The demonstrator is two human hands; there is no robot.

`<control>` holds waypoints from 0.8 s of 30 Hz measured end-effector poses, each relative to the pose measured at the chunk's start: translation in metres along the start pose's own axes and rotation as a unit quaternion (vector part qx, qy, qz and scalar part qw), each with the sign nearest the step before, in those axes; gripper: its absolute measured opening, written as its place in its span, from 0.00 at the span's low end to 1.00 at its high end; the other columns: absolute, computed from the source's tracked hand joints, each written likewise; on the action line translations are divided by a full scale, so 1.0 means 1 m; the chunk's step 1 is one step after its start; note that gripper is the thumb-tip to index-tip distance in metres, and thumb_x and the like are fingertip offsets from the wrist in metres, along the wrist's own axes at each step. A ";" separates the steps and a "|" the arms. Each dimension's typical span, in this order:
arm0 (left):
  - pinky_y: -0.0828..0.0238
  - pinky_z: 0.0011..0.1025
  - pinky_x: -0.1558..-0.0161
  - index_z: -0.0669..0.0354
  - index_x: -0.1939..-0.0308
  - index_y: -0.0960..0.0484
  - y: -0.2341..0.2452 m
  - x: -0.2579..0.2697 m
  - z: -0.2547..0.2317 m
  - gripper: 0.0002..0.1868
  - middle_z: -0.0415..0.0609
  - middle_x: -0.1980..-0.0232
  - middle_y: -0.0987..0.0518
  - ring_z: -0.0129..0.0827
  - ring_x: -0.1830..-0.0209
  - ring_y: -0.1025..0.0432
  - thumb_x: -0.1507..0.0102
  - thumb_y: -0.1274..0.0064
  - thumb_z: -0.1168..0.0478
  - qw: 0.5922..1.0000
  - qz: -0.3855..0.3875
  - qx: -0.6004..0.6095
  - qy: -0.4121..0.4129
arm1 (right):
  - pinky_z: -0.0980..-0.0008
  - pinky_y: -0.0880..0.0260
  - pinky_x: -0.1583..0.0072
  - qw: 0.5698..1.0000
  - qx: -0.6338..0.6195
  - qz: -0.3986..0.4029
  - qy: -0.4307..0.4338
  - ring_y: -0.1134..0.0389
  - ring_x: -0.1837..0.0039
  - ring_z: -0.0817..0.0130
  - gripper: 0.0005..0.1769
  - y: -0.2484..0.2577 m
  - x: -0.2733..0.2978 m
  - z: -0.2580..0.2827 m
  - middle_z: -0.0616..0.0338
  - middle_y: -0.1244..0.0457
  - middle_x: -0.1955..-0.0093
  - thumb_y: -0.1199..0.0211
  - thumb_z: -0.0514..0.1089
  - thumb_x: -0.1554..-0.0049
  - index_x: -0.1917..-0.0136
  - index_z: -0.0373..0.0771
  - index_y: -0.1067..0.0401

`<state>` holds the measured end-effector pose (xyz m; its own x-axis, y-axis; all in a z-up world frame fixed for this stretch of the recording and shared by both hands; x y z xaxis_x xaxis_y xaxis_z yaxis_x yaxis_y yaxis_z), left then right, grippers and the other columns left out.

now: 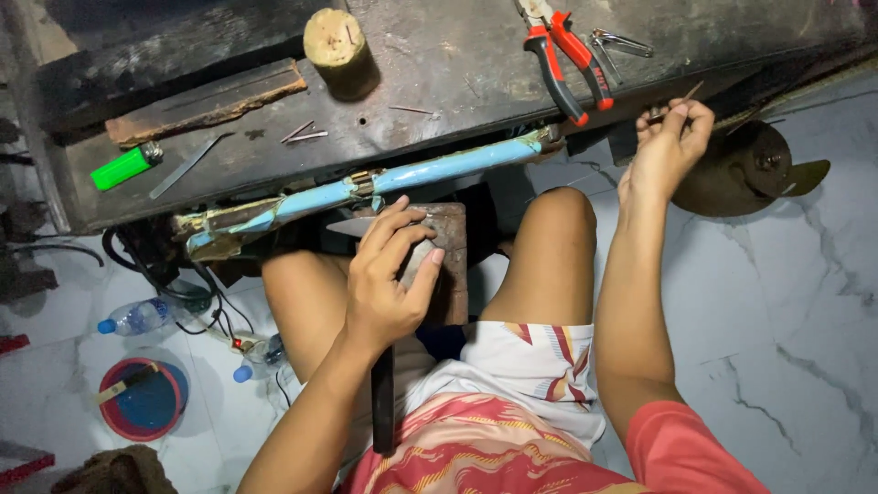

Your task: Hammering a small metal piece on an anvil to shape or flatten it as part of a jewelry making process.

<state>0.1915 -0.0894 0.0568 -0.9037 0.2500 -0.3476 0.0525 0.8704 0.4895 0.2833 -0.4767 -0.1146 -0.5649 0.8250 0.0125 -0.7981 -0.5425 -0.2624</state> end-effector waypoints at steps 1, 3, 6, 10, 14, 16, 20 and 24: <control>0.33 0.46 0.31 0.65 0.56 0.19 0.000 0.000 0.000 0.08 0.57 0.47 0.21 0.55 0.34 0.28 0.34 0.47 0.64 1.000 0.001 0.003 -0.005 | 0.71 0.31 0.55 1.000 -0.002 0.000 -0.007 0.34 0.58 0.68 0.07 0.000 -0.006 -0.002 0.57 0.38 0.49 0.53 0.34 0.36 0.53 0.44 0.36; 0.32 0.45 0.32 0.65 0.56 0.19 0.000 0.001 -0.001 0.07 0.57 0.47 0.21 0.54 0.34 0.28 0.35 0.47 0.64 1.000 0.001 0.005 -0.007 | 0.76 0.40 0.64 1.000 -0.004 0.001 -0.015 0.34 0.62 0.67 0.09 0.007 -0.012 -0.006 0.55 0.38 0.53 0.54 0.31 0.36 0.54 0.42 0.36; 0.32 0.42 0.33 0.65 0.55 0.20 0.002 0.002 0.000 0.08 0.56 0.49 0.21 0.53 0.35 0.26 0.35 0.46 0.64 1.000 0.001 0.010 -0.010 | 0.73 0.31 0.59 0.999 -0.026 -0.020 -0.022 0.34 0.61 0.66 0.06 0.027 -0.012 -0.009 0.52 0.38 0.60 0.50 0.33 0.36 0.53 0.41 0.35; 0.30 0.35 0.44 0.65 0.53 0.20 0.003 0.003 0.003 0.11 0.55 0.52 0.21 0.45 0.48 0.24 0.35 0.44 0.61 1.000 0.016 0.014 -0.001 | 0.74 0.40 0.61 0.997 0.066 -0.027 0.004 0.36 0.59 0.72 0.05 0.080 0.022 0.011 0.59 0.39 0.59 0.45 0.37 0.33 0.52 0.46 0.36; 0.32 0.33 0.50 0.64 0.54 0.20 0.004 -0.001 -0.001 0.09 0.52 0.57 0.22 0.42 0.57 0.26 0.34 0.45 0.62 0.999 0.031 0.016 -0.024 | 0.74 0.48 0.61 0.992 0.116 -0.047 0.009 0.48 0.63 0.78 0.08 0.133 0.072 0.046 0.68 0.51 0.66 0.52 0.36 0.31 0.52 0.48 0.41; 0.31 0.33 0.49 0.65 0.53 0.19 0.005 0.000 -0.002 0.09 0.53 0.57 0.21 0.42 0.56 0.26 0.34 0.44 0.63 0.999 0.040 0.014 -0.024 | 0.71 0.41 0.61 0.986 0.149 -0.068 0.012 0.45 0.64 0.75 0.05 0.151 0.095 0.068 0.63 0.45 0.59 0.53 0.38 0.30 0.50 0.46 0.41; 0.30 0.34 0.47 0.67 0.52 0.18 0.004 -0.001 -0.004 0.10 0.56 0.55 0.21 0.44 0.54 0.25 0.35 0.42 0.64 0.999 0.046 -0.012 -0.007 | 0.71 0.25 0.49 0.962 0.265 -0.053 0.035 0.25 0.35 0.48 0.03 0.150 0.142 0.126 0.54 0.36 0.38 0.53 0.42 0.28 0.44 0.43 0.40; 0.26 0.45 0.50 0.61 0.53 0.14 0.002 0.003 0.008 0.10 0.55 0.58 0.19 0.53 0.55 0.21 0.36 0.37 0.62 0.999 0.045 -0.011 0.004 | 0.60 0.29 0.45 0.896 0.419 -0.008 0.147 0.30 0.43 0.54 0.05 0.115 0.171 0.171 0.47 0.35 0.46 0.43 0.37 0.25 0.44 0.33 0.29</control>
<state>0.1926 -0.0834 0.0509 -0.8991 0.3234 -0.2951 0.1244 0.8350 0.5360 0.0587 -0.4254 0.0225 -0.5710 0.7727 -0.2773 -0.7521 -0.3570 0.5540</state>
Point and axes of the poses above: each hand's wrist, its own x-axis away from the middle knuckle, its own y-axis out of the back of the hand, z = x × y, the point moved 2 cm from there along -x, towards the middle knuckle
